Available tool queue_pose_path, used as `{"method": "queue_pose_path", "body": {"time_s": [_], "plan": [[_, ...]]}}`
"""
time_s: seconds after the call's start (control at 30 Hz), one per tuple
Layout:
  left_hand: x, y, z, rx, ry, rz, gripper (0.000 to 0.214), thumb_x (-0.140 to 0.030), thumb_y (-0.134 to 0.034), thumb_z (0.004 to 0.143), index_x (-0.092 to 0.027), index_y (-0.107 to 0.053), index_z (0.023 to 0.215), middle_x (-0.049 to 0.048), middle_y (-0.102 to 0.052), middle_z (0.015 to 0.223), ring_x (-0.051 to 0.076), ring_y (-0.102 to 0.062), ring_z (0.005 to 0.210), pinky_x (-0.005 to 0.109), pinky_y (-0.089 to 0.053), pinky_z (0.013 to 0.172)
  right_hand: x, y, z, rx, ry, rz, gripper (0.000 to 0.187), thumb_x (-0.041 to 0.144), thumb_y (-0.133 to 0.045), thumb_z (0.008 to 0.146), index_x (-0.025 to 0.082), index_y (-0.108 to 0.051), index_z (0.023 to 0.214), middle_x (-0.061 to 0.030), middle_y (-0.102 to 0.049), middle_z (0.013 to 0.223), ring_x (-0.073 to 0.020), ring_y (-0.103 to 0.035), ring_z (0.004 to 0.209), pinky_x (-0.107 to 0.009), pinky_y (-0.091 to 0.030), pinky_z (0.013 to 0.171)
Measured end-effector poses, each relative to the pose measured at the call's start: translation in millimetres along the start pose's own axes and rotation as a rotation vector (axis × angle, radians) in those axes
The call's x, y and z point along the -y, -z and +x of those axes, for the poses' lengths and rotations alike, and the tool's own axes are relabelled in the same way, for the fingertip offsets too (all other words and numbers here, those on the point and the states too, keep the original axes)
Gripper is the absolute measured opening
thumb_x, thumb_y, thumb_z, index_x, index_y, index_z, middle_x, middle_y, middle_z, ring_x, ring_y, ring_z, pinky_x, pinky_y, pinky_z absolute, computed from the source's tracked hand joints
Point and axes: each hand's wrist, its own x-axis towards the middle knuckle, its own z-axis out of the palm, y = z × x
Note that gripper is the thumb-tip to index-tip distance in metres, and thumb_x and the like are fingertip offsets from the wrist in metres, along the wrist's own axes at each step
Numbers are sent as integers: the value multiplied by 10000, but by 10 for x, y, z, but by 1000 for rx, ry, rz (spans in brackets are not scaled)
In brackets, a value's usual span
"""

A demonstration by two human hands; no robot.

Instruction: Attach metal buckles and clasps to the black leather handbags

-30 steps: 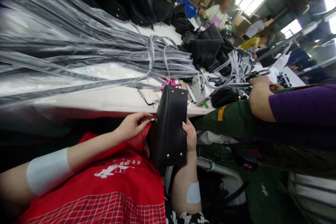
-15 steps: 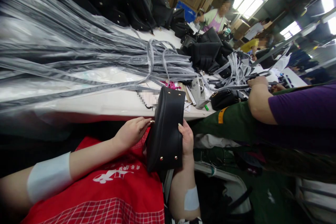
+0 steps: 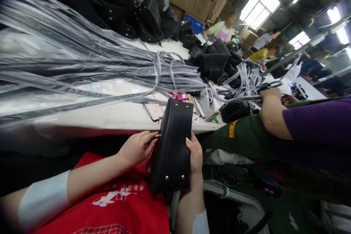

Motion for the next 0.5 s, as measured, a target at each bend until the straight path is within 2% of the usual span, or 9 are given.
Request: {"method": "queue_pose_path", "body": {"time_s": [0.13,0.27,0.5], "plan": [[-28,4,-22,39,-14,151,297,-171,-436,950,-79,-632,1153,102,-701,858,212,-674,740,339,-571,677,-4,-31,14,16,10,7,497,291,-619,822,225,-569,1312,-57,-681,1203,-220,-653,1058,-352,-493,950],[-69,14,1,88,-18,230,284,-115,-474,910,-94,-628,1148,90,-692,862,204,-664,733,314,-549,656,-3,-47,15,7,25,-48,491,309,-616,817,208,-583,1296,-65,-679,1202,-232,-649,1058,-369,-494,950],[-160,66,97,133,8,234,257,-188,-443,922,-114,-678,997,99,-692,828,217,-654,716,316,-491,633,-8,-41,9,2,10,-3,520,286,-603,816,218,-552,1330,-64,-688,1177,-226,-661,1016,-368,-503,929]]}}
